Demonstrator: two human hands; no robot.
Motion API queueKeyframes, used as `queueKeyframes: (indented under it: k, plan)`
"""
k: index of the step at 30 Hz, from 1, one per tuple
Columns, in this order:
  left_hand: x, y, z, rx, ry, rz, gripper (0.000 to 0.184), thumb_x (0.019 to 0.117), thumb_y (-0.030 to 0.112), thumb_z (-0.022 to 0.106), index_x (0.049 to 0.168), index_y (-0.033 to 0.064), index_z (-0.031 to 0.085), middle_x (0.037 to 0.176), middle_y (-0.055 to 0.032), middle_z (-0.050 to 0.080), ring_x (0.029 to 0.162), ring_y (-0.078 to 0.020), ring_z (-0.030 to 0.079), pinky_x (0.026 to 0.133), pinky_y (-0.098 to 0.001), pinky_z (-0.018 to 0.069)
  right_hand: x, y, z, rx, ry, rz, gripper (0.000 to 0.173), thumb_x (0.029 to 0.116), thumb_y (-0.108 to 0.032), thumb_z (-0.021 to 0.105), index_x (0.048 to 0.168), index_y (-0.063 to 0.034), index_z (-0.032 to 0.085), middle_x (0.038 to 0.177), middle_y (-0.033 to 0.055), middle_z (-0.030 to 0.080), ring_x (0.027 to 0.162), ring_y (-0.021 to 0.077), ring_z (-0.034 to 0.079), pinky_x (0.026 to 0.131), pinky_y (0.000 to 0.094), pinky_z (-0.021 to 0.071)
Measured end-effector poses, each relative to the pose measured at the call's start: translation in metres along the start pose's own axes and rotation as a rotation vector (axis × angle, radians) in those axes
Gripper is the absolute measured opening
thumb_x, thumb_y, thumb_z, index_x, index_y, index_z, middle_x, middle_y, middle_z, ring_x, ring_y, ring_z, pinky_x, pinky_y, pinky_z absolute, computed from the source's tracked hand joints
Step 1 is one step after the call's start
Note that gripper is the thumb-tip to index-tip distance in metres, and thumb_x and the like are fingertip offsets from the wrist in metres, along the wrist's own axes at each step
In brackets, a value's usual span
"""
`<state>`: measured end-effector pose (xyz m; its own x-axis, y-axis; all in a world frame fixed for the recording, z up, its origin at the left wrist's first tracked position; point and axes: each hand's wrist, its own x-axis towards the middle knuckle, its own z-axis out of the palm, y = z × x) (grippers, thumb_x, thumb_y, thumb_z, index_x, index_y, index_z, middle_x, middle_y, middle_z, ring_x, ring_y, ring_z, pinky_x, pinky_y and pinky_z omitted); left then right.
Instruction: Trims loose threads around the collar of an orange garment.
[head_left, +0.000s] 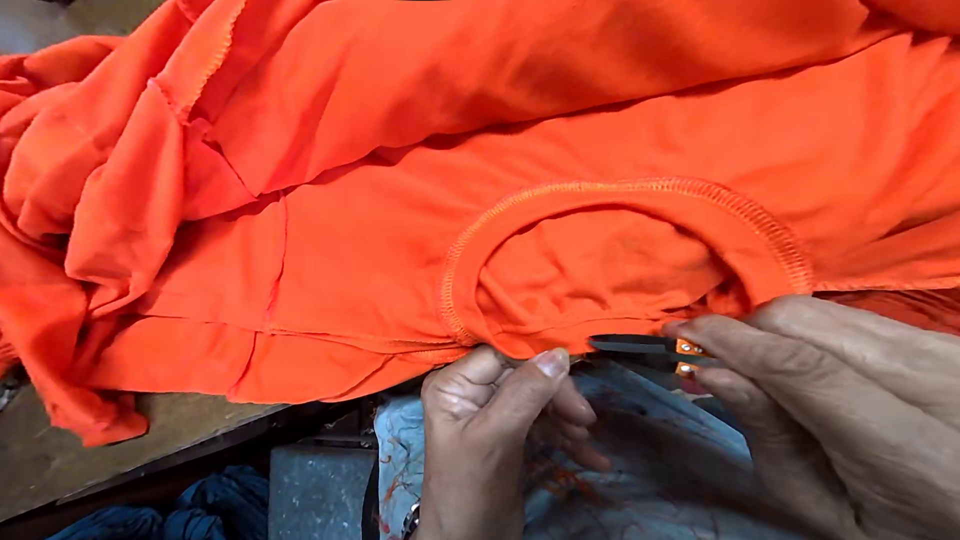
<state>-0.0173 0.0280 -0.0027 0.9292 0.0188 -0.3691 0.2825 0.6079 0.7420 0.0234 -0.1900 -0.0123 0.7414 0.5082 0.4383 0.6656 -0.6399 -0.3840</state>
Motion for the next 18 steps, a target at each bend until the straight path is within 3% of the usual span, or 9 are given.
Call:
queueKeyframes:
  k: [18]
  plan:
    - [-0.0027,-0.0028,-0.0025,-0.067,-0.033,-0.019,0.015,0.0993,0.006,0.063,0.092,-0.0038,0.07,0.072,-0.0169,0.069,0.06,-0.0203,0.071,0.057,-0.0348,0.0627,0.0024,-0.0006,0.0042,-0.001,-0.009,-0.026,0.033,0.1078,-0.026,0.043,0.113,-0.003,0.066,0.08,0.0086,0.056,0.068,0.0216,0.054,0.056,0.036,0.0403]
